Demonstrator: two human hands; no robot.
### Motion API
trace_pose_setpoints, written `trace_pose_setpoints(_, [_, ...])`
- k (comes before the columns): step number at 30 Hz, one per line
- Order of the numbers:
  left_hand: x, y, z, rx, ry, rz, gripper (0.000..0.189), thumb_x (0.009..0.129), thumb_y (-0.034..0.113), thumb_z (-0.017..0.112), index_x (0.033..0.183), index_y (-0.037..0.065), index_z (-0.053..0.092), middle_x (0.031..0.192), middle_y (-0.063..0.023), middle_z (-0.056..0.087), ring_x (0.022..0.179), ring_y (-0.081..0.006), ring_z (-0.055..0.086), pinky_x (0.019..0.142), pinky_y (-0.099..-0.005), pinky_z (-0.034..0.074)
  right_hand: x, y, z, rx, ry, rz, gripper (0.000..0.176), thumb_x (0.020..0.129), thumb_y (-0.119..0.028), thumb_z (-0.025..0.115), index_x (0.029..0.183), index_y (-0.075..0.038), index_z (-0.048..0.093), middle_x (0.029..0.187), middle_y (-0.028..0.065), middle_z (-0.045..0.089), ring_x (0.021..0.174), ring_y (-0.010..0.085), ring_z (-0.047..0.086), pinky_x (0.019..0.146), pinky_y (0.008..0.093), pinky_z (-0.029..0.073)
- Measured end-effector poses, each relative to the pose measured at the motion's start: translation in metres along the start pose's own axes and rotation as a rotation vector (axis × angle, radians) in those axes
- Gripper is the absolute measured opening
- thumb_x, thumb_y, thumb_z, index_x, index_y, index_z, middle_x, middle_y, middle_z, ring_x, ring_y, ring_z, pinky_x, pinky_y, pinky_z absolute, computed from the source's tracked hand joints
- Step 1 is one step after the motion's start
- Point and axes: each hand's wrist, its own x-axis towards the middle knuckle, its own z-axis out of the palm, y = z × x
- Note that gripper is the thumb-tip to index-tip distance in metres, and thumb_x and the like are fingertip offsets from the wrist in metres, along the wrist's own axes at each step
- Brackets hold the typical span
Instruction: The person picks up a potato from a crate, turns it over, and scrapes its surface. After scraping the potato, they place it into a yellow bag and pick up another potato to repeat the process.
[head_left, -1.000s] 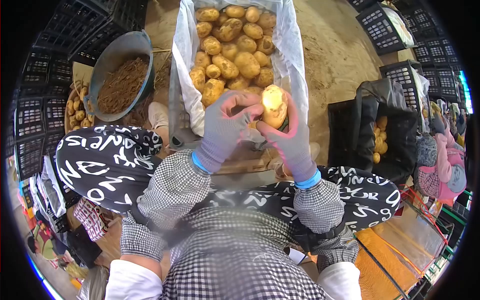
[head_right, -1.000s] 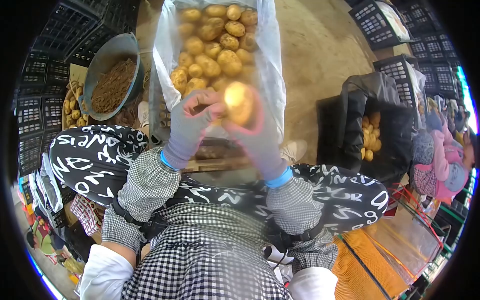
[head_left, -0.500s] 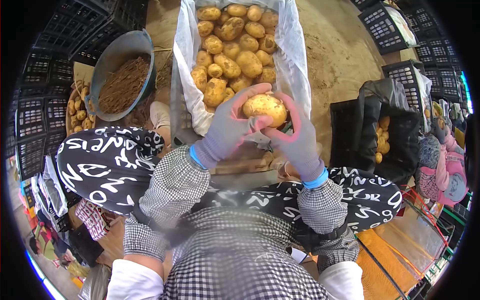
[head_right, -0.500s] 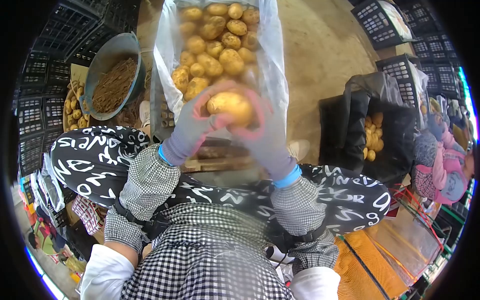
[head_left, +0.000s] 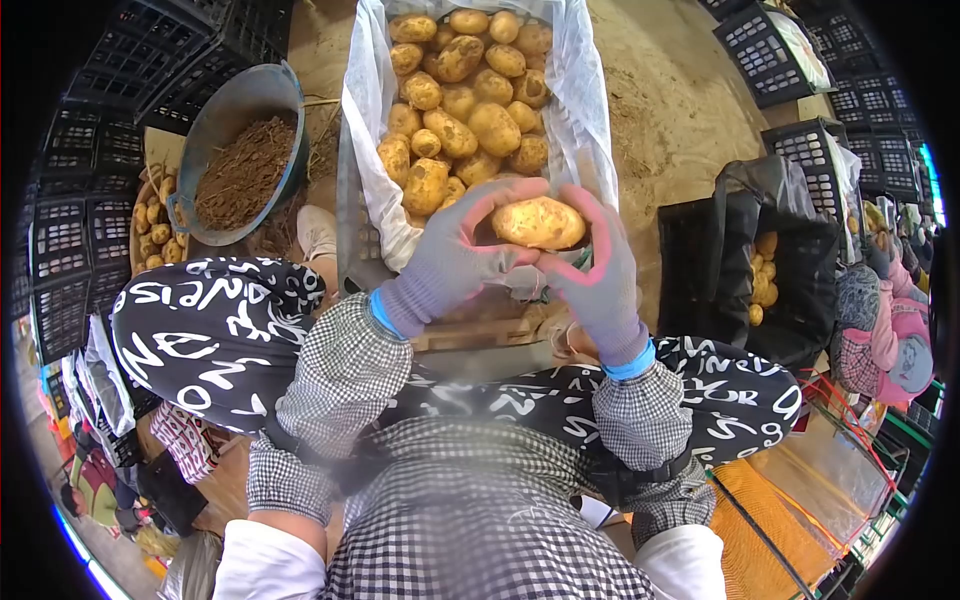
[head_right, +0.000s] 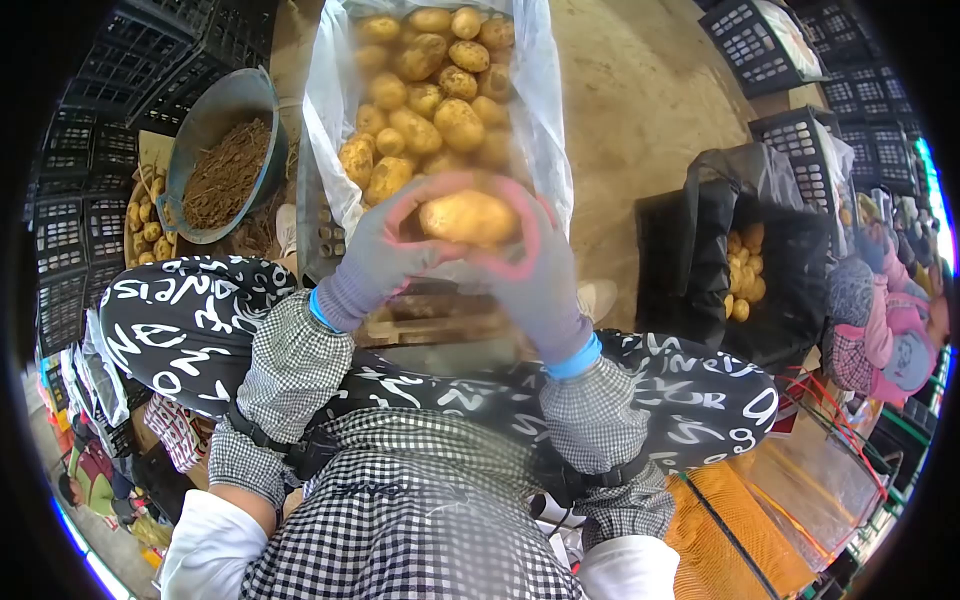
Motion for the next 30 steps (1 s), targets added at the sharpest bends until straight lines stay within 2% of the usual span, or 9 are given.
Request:
trace_pose_setpoints(5, [0.001, -0.001, 0.01, -0.019, 0.072, 0.076, 0.076, 0.079, 0.01, 0.08, 0.143, -0.001, 0.04, 0.136, -0.0102, 0.047, 0.121, -0.0167, 0.052, 0.103, -0.0291, 0.046, -0.002, 0.002, 0.001, -0.065, 0.054, -0.141, 0.063, 0.066, 0.005, 0.071, 0.127, -0.006, 0.056, 0.122, 0.0138, 0.059, 0.111, 0.0317, 0.059, 0.094, 0.037, 0.048])
trace_pose_setpoints(8, [-0.002, 0.007, 0.01, -0.089, 0.023, -0.14, 0.073, 0.08, 0.007, 0.079, 0.142, -0.001, 0.042, 0.134, -0.0099, 0.049, 0.117, -0.0168, 0.055, 0.102, -0.0294, 0.047, -0.003, -0.005, 0.001, -0.101, 0.054, -0.135, 0.067, 0.064, 0.008, 0.07, 0.128, -0.007, 0.056, 0.122, 0.0132, 0.059, 0.111, 0.0326, 0.059, 0.095, 0.0377, 0.048])
trace_pose_setpoints(14, [-0.005, 0.0, 0.004, -0.068, 0.046, -0.009, 0.054, 0.089, 0.017, 0.071, 0.136, -0.001, 0.05, 0.129, -0.0093, 0.056, 0.115, -0.0173, 0.057, 0.1, -0.0309, 0.048, -0.002, -0.001, -0.001, -0.188, -0.052, -0.157, 0.065, 0.065, 0.004, 0.073, 0.127, -0.008, 0.058, 0.124, 0.0142, 0.06, 0.113, 0.0351, 0.058, 0.096, 0.0387, 0.048])
trace_pose_setpoints(17, [0.001, -0.007, -0.008, 0.023, 0.16, -0.078, 0.043, 0.093, 0.024, 0.065, 0.129, 0.002, 0.058, 0.123, -0.0099, 0.061, 0.114, -0.0167, 0.058, 0.098, -0.0308, 0.048, -0.004, -0.009, 0.001, -0.107, -0.017, 0.03, 0.058, 0.071, -0.001, 0.075, 0.126, -0.003, 0.058, 0.121, 0.0133, 0.063, 0.109, 0.0285, 0.062, 0.094, 0.0353, 0.05])
trace_pose_setpoints(20, [0.004, -0.024, -0.038, 1.008, 0.349, 0.244, 0.039, 0.095, 0.03, 0.063, 0.124, 0.005, 0.061, 0.111, -0.0099, 0.065, 0.102, -0.0148, 0.062, 0.092, -0.0297, 0.05, 0.002, -0.007, -0.003, 0.369, 0.164, 0.51, 0.048, 0.081, -0.007, 0.074, 0.125, 0.001, 0.057, 0.118, 0.0103, 0.064, 0.105, 0.0206, 0.064, 0.091, 0.0322, 0.051])
trace_pose_setpoints(22, [0.014, 0.015, -0.063, 0.845, 0.496, -0.061, 0.037, 0.094, 0.031, 0.062, 0.123, 0.007, 0.061, 0.106, -0.0123, 0.067, 0.089, -0.0196, 0.066, 0.086, -0.0327, 0.051, 0.008, -0.001, -0.013, 0.624, 0.286, 0.546, 0.045, 0.084, -0.011, 0.073, 0.124, 0.002, 0.057, 0.113, 0.0078, 0.064, 0.1, 0.0172, 0.064, 0.084, 0.0289, 0.053])
trace_pose_setpoints(24, [0.039, 0.028, -0.104, 0.639, 0.627, 0.091, 0.041, 0.092, 0.032, 0.062, 0.124, 0.008, 0.06, 0.101, -0.014, 0.068, 0.081, -0.0271, 0.067, 0.08, -0.0382, 0.052, 0.009, 0.01, -0.019, 0.811, 0.377, 0.497, 0.042, 0.089, -0.011, 0.068, 0.126, 0.003, 0.055, 0.112, 0.0084, 0.063, 0.097, 0.017, 0.064, 0.085, 0.0304, 0.055])
trace_pose_setpoints(27, [0.086, 0.046, -0.122, 1.175, 0.536, -0.179, 0.042, 0.086, 0.024, 0.065, 0.124, 0.007, 0.061, 0.099, -0.015, 0.069, 0.093, -0.0226, 0.067, 0.082, -0.0321, 0.052, 0.008, 0.007, -0.02, 0.973, 0.399, 0.511, 0.041, 0.091, -0.01, 0.064, 0.127, 0.005, 0.053, 0.114, 0.0101, 0.063, 0.098, 0.0164, 0.063, 0.088, 0.0317, 0.054])
trace_pose_setpoints(30, [0.123, -0.008, -0.144, 1.635, 0.248, -0.469, 0.049, 0.081, 0.039, 0.064, 0.119, 0.008, 0.064, 0.11, -0.0178, 0.068, 0.104, -0.0335, 0.065, 0.09, -0.0428, 0.049, 0.003, 0.005, -0.025, 0.919, 0.301, 0.474, 0.042, 0.096, -0.014, 0.056, 0.134, 0.003, 0.048, 0.123, 0.0103, 0.058, 0.105, 0.0196, 0.062, 0.093, 0.0345, 0.052])
